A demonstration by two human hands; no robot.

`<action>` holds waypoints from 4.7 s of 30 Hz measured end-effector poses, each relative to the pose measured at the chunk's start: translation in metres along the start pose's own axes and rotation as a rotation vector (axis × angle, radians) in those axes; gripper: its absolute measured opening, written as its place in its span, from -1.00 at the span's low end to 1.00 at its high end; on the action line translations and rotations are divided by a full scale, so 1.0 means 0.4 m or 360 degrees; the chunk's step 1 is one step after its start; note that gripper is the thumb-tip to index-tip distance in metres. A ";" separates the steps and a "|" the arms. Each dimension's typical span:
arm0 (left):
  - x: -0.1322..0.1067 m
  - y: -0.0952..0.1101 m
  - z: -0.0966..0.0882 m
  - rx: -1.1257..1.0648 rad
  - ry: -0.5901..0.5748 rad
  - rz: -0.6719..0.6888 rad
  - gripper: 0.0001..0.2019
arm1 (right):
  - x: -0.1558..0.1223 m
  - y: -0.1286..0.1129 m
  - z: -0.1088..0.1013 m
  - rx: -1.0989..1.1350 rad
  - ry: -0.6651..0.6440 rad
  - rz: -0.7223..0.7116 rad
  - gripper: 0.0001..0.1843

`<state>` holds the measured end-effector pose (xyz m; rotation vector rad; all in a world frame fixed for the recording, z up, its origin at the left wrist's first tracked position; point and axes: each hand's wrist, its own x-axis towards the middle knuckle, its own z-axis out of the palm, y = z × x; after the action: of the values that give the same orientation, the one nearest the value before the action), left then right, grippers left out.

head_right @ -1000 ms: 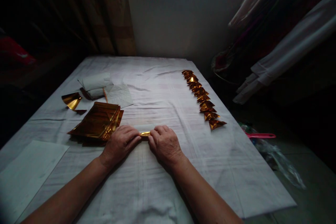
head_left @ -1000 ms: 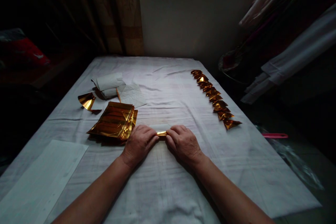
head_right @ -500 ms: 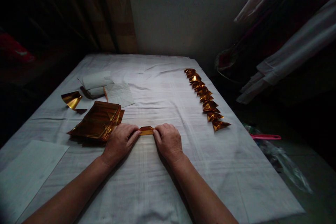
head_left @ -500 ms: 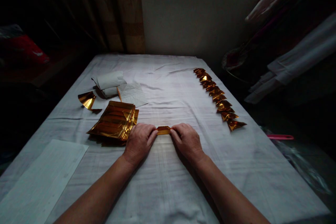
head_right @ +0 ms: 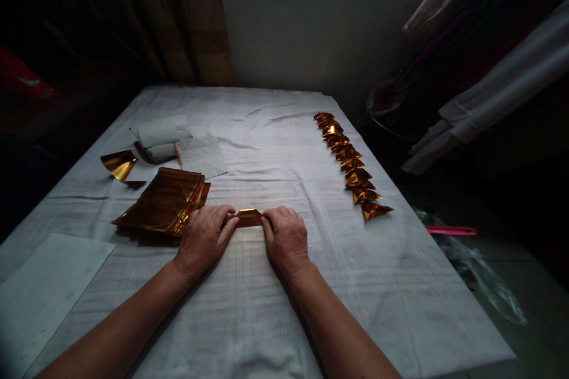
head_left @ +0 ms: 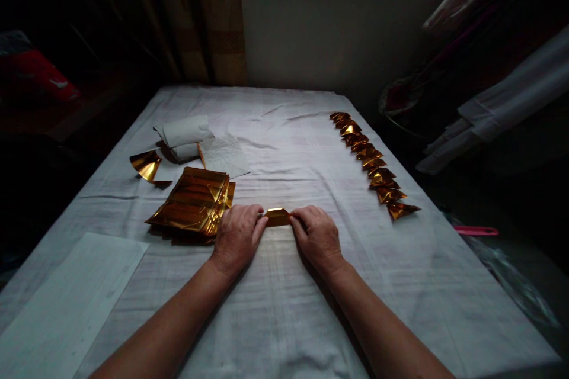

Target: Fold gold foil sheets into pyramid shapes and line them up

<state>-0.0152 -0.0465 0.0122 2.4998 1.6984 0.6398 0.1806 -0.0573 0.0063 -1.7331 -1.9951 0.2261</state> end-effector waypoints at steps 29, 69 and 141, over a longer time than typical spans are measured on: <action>-0.009 0.002 -0.008 0.0012 -0.0069 0.0074 -0.81 | -0.009 0.005 0.004 -0.0069 0.0084 -0.0149 -0.71; -0.068 -0.026 0.005 0.0150 -0.0326 0.0430 -0.47 | -0.032 0.022 -0.033 -0.0297 -0.0597 -0.0265 -0.23; 0.003 -0.042 -0.018 -0.0796 0.0121 -0.0036 -0.75 | 0.010 0.023 -0.022 0.0654 0.0039 -0.0190 -0.72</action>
<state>-0.0322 -0.0401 0.0146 2.1242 1.3667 1.0207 0.1926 -0.0533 0.0110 -1.3485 -1.8664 0.5298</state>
